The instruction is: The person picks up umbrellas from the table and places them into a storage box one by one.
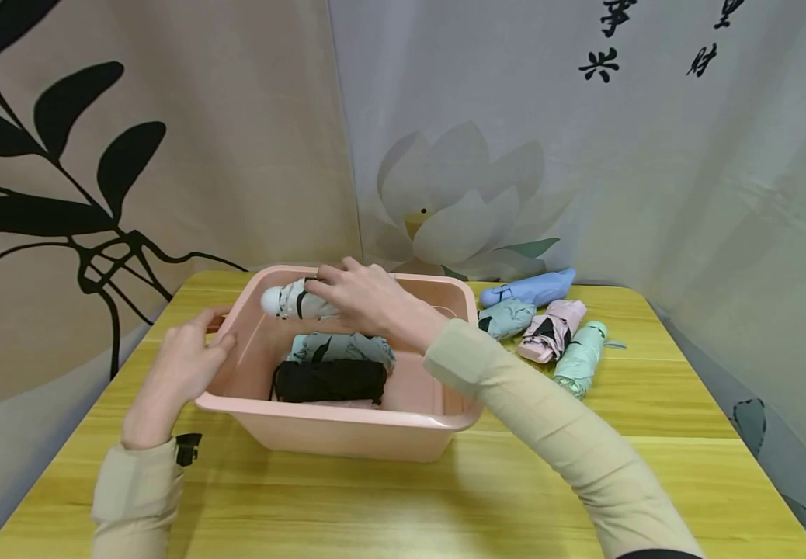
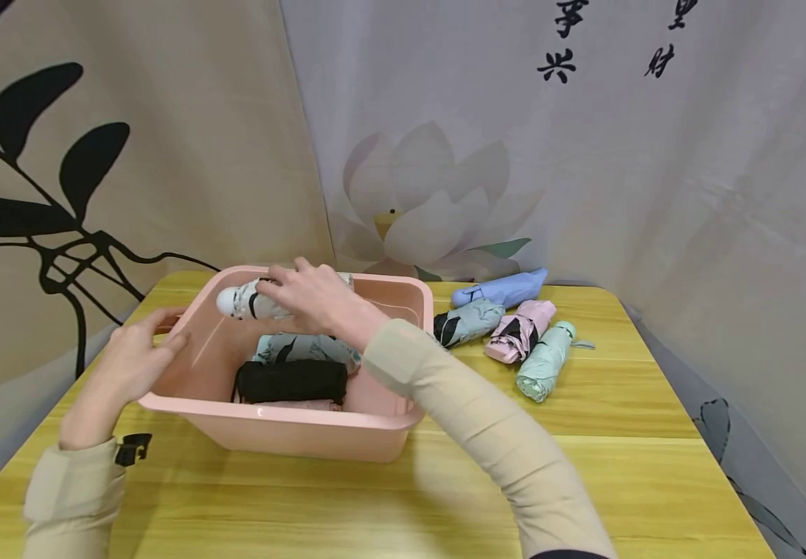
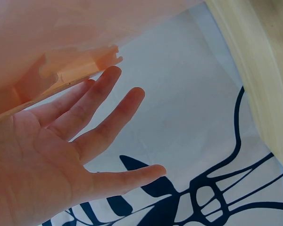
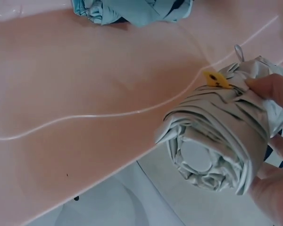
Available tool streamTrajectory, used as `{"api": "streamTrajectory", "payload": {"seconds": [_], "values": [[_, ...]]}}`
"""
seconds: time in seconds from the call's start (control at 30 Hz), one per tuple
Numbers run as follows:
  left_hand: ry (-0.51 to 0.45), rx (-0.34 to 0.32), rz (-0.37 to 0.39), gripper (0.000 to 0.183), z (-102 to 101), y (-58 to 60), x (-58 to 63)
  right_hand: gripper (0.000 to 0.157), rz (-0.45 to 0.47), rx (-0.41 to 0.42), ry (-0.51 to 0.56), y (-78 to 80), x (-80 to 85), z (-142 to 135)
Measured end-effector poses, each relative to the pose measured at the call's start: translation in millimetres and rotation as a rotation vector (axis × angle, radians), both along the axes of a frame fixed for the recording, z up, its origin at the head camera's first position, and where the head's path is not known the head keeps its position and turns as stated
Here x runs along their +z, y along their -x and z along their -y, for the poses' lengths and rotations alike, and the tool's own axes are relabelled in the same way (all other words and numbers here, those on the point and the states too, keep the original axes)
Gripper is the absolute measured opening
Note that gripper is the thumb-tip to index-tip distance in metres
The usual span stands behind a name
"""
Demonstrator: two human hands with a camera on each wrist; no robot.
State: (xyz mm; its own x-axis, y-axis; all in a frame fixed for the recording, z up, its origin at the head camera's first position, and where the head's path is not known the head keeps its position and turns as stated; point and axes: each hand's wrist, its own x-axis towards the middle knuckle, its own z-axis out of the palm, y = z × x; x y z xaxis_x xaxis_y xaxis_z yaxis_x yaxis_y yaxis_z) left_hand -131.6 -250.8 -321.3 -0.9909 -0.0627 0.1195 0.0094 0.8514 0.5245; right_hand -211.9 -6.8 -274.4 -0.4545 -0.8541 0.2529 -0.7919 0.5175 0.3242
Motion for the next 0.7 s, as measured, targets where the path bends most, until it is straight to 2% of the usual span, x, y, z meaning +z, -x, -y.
{"api": "streamTrajectory", "payload": {"seconds": [0.5, 0.7], "values": [[0.009, 0.0, -0.023, 0.049, 0, 0.0, 0.0, 0.046, 0.091, -0.035, -0.216, -2.8, -20.1, 11], [0.007, 0.001, -0.024, 0.049, 0, -0.3, -0.9, 0.047, 0.138, -0.033, -0.251, -2.5, -23.8, 13]]}}
